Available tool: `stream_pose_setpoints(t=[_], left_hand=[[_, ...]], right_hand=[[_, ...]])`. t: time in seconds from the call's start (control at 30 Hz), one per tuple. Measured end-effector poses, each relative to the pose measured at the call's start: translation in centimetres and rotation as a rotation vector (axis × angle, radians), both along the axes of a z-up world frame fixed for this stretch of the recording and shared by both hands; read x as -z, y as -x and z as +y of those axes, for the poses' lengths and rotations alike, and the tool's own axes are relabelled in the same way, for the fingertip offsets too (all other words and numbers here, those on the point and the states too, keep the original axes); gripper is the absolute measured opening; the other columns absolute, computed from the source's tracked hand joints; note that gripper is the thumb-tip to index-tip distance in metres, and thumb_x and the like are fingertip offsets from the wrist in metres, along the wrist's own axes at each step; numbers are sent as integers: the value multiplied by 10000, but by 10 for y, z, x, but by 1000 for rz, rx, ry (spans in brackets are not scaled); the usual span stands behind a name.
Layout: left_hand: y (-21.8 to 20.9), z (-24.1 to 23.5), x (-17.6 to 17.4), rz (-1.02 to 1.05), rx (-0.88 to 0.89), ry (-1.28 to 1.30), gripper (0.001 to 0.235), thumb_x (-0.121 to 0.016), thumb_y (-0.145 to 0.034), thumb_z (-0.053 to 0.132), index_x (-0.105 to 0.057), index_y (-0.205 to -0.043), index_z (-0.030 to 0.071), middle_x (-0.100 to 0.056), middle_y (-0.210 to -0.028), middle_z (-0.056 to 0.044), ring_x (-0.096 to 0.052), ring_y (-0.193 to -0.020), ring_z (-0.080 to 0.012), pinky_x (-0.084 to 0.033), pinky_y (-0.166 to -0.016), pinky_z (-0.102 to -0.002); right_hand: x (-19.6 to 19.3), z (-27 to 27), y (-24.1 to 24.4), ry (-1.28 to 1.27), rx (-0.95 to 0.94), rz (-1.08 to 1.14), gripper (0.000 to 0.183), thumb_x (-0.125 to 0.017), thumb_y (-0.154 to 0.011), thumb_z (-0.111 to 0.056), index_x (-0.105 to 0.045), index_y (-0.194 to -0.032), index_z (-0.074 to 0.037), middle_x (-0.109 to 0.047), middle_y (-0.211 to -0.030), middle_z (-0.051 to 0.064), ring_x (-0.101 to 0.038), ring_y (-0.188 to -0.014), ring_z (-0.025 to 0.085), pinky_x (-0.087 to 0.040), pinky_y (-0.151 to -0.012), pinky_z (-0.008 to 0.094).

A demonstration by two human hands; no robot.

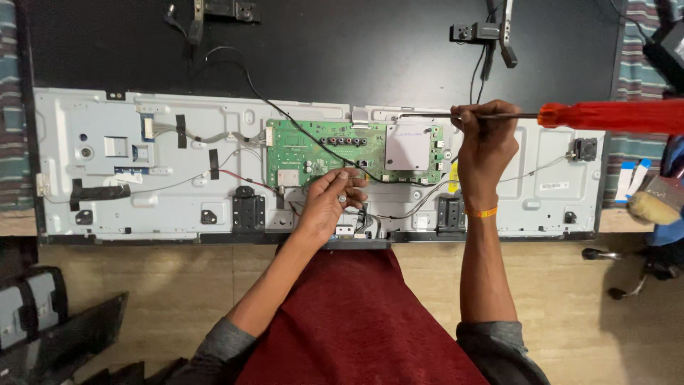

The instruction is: The person disassembles a television chassis, removes a metal bracket, cleans the interior with a brush, and uses a screwdriver to manipulate components and wires on the circuit board. The person then reattaches the bracket and continues adjusting internal parts.

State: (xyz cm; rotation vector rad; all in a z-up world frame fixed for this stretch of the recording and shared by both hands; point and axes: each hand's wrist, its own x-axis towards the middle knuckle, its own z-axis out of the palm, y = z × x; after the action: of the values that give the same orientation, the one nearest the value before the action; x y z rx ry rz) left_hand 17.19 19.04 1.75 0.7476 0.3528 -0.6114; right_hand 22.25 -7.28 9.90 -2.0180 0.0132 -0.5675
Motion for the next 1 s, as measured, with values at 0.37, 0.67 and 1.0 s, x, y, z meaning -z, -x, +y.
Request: stream_pose_setpoints(t=[0.37,0.67,1.0], left_hand=[[-6,1,-13,-28,-19,8,291,-491,-1095,226,-646,-1136,-16,-718,-1005,-143,-715,-877,-215,-604,-755,-360],[-7,8,-12,-42,-57,24,282,-502,-1087,220,-652,-1144,-12,-729,-1025,-151,-718,-915,-232,-595,-807,-383],[-12,7,-15,-66,-43,3,278,-474,-1066,190,-630,-1199,3,-723,-1124,-174,-726,-1008,-258,-600,-886,-392]], right_hand=[[-27,17,-31,289,-4,232,140,-693,-1056,-8,-561,-1088,24,-754,-965,149,-778,-921,241,-649,-811,336],[-38,24,-43,172,-116,142,107,-715,-1063,-12,-656,-1136,39,-760,-1044,138,-751,-1002,216,-617,-877,297],[-34,20,-41,208,-115,26,156,-748,-1049,19,-621,-1135,49,-738,-1085,137,-735,-1003,169,-619,-855,275]])
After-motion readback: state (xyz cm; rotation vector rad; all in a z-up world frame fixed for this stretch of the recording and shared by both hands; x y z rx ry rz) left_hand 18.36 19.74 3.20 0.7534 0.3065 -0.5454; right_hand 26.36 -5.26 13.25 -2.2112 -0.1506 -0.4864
